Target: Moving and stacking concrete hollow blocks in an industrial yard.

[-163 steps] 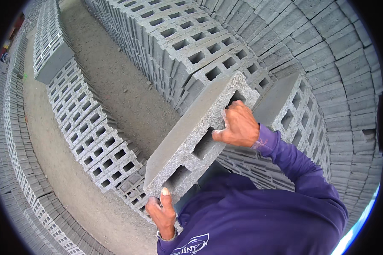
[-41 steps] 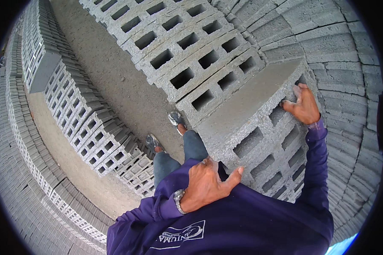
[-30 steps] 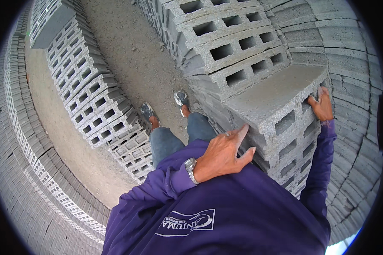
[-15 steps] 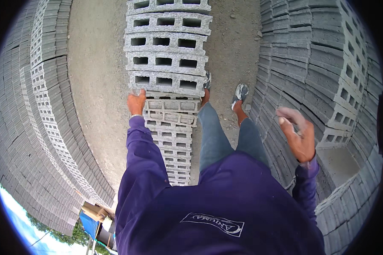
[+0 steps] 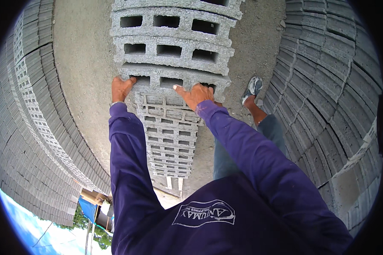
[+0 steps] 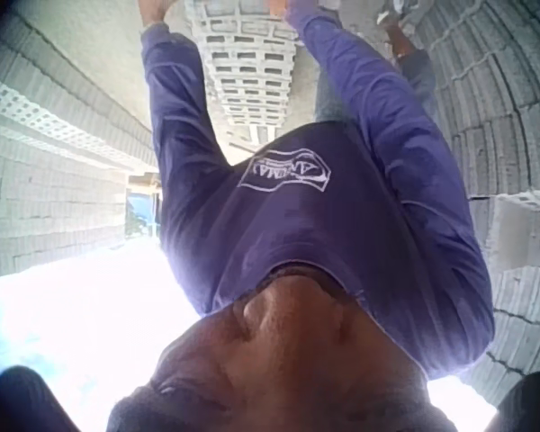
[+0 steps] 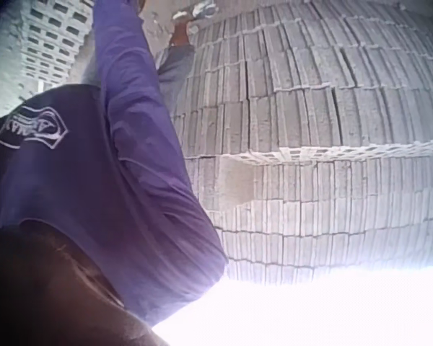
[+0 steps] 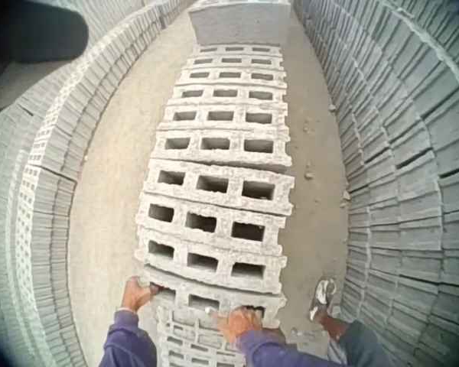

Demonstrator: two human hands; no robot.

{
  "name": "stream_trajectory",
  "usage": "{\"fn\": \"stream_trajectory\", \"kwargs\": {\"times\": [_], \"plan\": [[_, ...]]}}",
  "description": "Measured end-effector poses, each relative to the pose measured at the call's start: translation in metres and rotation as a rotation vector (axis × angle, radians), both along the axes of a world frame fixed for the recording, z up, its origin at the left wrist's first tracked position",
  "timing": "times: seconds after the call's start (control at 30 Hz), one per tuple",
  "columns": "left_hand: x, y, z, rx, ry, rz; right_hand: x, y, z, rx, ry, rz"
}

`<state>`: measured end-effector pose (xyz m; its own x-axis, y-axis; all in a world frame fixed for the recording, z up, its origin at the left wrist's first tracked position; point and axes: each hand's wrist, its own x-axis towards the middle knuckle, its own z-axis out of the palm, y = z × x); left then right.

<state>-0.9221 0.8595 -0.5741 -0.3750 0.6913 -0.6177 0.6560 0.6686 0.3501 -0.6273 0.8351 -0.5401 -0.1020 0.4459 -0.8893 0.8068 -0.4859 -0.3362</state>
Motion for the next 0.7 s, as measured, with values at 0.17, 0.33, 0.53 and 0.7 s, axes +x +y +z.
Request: {"fn": "stream_trajectory", "kwargs": {"times": [0.17, 0.33, 0.53, 0.7], "plan": [[0.061, -0.046, 0.062, -0.148, 0.324, -0.022, 0.021, -0.039, -0.016, 0.212, -0.197, -0.26], [0.168, -0.081, 0.128, -0.107, 0.486, 0.071, 0.09, -0.036, -0.013, 0.309, -0.238, -0.377], [0.216, -0.102, 0.193, -0.103, 0.35, 0.096, 0.162, -0.015, 0.09, 0.262, -0.249, -0.063], [0.251, -0.109, 0.28, -0.062, 0.094, 0.145, 0.214, -0.009, 0.216, 0.506, -0.216, 0.006]]}}
